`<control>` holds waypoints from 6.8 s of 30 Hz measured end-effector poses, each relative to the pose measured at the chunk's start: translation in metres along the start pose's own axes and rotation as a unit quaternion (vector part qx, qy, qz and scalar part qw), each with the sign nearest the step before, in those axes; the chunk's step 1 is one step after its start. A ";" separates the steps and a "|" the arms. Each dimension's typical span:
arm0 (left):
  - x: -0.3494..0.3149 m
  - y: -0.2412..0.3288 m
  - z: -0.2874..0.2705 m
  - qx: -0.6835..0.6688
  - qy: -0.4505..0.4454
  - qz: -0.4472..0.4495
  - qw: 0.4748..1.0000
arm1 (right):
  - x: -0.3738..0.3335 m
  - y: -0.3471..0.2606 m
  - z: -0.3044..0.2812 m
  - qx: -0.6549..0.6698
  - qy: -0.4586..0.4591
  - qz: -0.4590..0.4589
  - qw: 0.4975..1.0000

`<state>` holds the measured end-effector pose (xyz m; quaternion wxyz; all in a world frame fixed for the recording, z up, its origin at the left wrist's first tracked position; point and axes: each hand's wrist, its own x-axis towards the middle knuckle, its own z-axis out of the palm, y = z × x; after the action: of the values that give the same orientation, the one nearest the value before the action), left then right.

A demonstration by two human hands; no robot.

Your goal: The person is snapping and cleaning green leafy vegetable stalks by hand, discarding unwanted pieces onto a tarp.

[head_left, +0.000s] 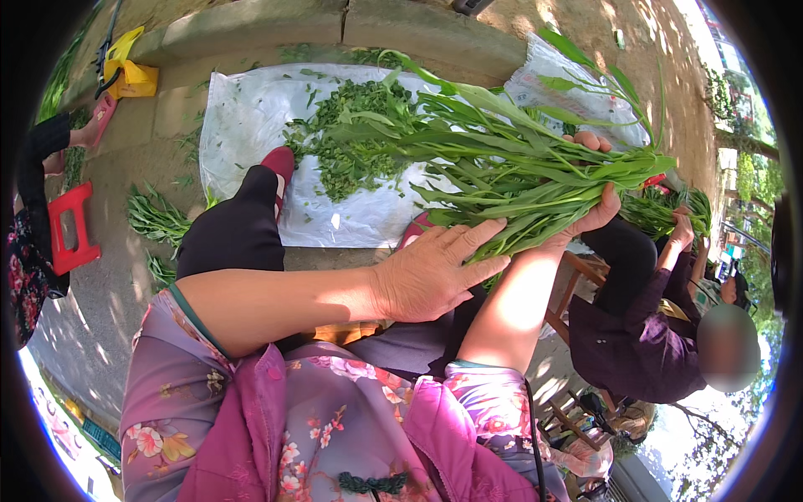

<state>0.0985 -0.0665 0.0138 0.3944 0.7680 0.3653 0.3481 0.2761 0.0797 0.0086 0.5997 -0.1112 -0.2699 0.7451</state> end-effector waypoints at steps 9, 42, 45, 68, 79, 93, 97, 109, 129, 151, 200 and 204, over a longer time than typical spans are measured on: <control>-0.004 0.000 0.013 0.040 0.014 0.025 0.999 | 0.000 0.000 -0.007 0.076 0.019 0.004 0.997; 0.005 -0.004 -0.001 -0.013 0.084 -0.029 0.996 | 0.009 0.007 -0.004 0.020 -0.021 0.025 0.999; 0.006 -0.004 -0.003 -0.016 0.080 -0.013 0.997 | 0.009 0.006 -0.005 0.045 -0.044 0.030 0.998; 0.025 -0.030 -0.057 0.093 0.252 0.135 0.954 | 0.005 0.008 0.011 0.009 -0.006 0.004 1.000; 0.019 -0.016 -0.017 0.147 0.187 0.188 0.953 | 0.013 0.013 0.004 0.049 -0.092 0.035 0.994; 0.024 -0.017 -0.034 0.112 0.215 0.170 0.955 | 0.008 0.018 0.015 0.033 -0.036 0.008 0.999; 0.037 -0.031 -0.059 0.145 0.317 0.094 0.932 | 0.007 0.015 0.009 0.012 -0.067 0.030 0.997; 0.029 -0.033 -0.038 0.139 0.245 0.086 0.956 | 0.008 0.010 0.007 0.036 -0.092 0.021 0.995; 0.012 -0.005 0.002 0.069 0.165 0.120 0.976 | 0.010 0.009 0.007 0.040 -0.096 0.025 0.994; 0.012 -0.009 -0.005 0.088 0.167 0.098 0.977 | 0.007 0.007 -0.002 0.089 -0.131 -0.003 0.987; 0.030 -0.064 -0.081 -0.139 0.009 -0.280 0.950 | 0.003 -0.016 -0.011 0.062 -0.128 0.060 0.988; 0.035 -0.061 -0.102 -0.251 0.025 -0.351 0.902 | 0.004 -0.009 -0.006 0.104 -0.158 0.071 0.979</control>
<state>0.0137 0.0242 0.0154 0.6612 0.4573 0.5213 0.2861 0.2858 0.0861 0.0088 0.5029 0.0520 -0.2741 0.8181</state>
